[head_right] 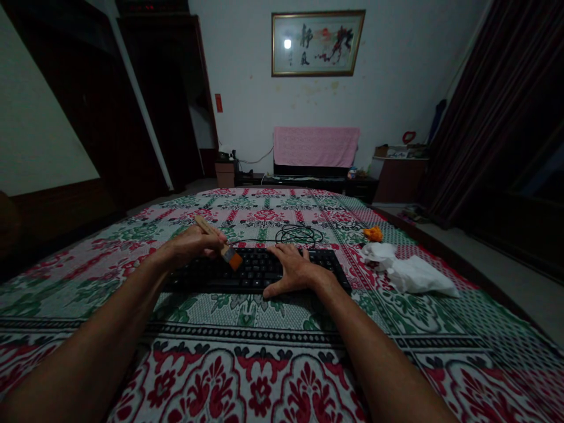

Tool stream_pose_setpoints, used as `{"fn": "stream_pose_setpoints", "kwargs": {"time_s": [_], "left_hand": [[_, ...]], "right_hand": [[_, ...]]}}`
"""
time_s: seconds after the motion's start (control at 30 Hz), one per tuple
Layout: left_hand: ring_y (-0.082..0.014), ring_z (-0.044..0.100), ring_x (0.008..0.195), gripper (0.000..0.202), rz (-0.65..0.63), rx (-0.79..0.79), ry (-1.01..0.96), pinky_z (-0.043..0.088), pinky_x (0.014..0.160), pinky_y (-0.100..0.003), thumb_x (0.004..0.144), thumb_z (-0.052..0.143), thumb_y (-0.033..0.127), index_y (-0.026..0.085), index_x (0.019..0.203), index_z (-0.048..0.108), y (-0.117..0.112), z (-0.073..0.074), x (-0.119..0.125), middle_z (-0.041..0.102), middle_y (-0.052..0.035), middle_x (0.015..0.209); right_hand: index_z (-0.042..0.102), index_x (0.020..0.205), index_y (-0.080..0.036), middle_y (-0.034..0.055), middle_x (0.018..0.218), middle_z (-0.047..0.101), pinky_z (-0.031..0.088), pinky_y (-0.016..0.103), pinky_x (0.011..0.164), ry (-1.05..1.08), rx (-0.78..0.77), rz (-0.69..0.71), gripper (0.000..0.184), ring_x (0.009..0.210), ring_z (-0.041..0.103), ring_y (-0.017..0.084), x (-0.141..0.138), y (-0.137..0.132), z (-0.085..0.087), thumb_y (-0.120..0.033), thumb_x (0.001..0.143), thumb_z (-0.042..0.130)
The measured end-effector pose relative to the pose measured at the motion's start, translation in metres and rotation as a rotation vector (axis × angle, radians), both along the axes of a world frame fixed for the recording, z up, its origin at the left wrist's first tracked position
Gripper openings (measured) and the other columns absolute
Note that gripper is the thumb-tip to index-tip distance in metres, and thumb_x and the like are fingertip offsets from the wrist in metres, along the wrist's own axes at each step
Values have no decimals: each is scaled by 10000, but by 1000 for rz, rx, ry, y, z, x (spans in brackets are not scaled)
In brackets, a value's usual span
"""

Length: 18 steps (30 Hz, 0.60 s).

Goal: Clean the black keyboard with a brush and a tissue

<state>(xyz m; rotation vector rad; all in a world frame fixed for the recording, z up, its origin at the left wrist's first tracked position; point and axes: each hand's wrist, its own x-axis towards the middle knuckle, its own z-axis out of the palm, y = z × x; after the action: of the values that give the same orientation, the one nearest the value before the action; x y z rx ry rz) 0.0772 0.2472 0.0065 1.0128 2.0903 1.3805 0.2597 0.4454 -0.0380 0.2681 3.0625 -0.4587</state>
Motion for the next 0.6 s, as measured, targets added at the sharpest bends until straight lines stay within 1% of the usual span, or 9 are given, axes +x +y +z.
{"fn": "stream_pose_setpoints", "kwargs": {"time_s": [0.07,0.1,0.2,0.23,0.27,0.33,0.43,0.53,0.6], "left_hand": [[-105,505,459,74,-8,-87,27,386,448,-208,581,582,217,149,609,589,1,-4,-4,578,2,515],[-104,489,438,70,32,-136,62,378,440,-210,592,579,221,152,579,579,0,-4,-8,556,6,480],[-125,495,419,88,216,-251,160,384,433,-227,597,580,237,160,556,571,-5,-3,-24,540,5,442],[-130,501,420,91,249,-260,176,388,434,-232,593,584,244,161,557,573,-7,-2,-28,546,2,446],[-132,507,428,98,246,-244,182,395,441,-233,593,587,254,160,566,577,-8,-1,-30,558,-1,462],[-125,514,449,116,179,-159,153,403,459,-229,600,584,273,158,589,581,-8,0,-29,581,-4,507],[-108,504,478,147,48,-26,63,389,466,-215,619,578,300,153,615,576,-6,-2,-16,582,-5,551],[-90,458,464,197,-55,6,33,352,454,-204,652,572,336,146,602,570,-6,-6,-4,545,4,527],[-83,429,442,234,-72,-10,44,339,451,-204,670,564,357,146,569,558,-9,-10,-3,509,15,484]], "right_hand": [[194,1445,-262,120,1511,158,1,643,1049,-9,3,-4,1207,1374,60,387,0,-1,1,-752,448,666],[183,1448,-258,123,1513,150,-10,642,1048,-14,5,-3,1218,1375,49,387,0,-3,2,-753,446,666],[139,1456,-265,121,1523,112,-38,640,1045,-15,7,23,1225,1381,17,373,-4,-10,5,-761,461,653],[134,1456,-269,121,1524,106,-38,643,1043,-13,8,33,1224,1381,13,370,-6,-13,7,-765,462,650],[137,1454,-273,121,1524,108,-35,644,1044,-9,8,44,1222,1380,14,369,-10,-17,8,-768,460,648],[152,1452,-273,120,1519,126,-25,647,1046,-7,2,62,1219,1376,26,376,-18,-25,10,-773,456,646],[169,1448,-280,109,1509,155,-8,657,1045,-4,-27,57,1194,1368,42,389,-29,-37,14,-778,468,634],[199,1439,-279,113,1483,220,2,670,1033,19,-44,35,1159,1356,88,386,-37,-44,12,-778,484,624],[215,1433,-271,117,1466,252,11,672,1029,31,-48,30,1135,1347,124,378,-38,-47,9,-774,498,618]]}}
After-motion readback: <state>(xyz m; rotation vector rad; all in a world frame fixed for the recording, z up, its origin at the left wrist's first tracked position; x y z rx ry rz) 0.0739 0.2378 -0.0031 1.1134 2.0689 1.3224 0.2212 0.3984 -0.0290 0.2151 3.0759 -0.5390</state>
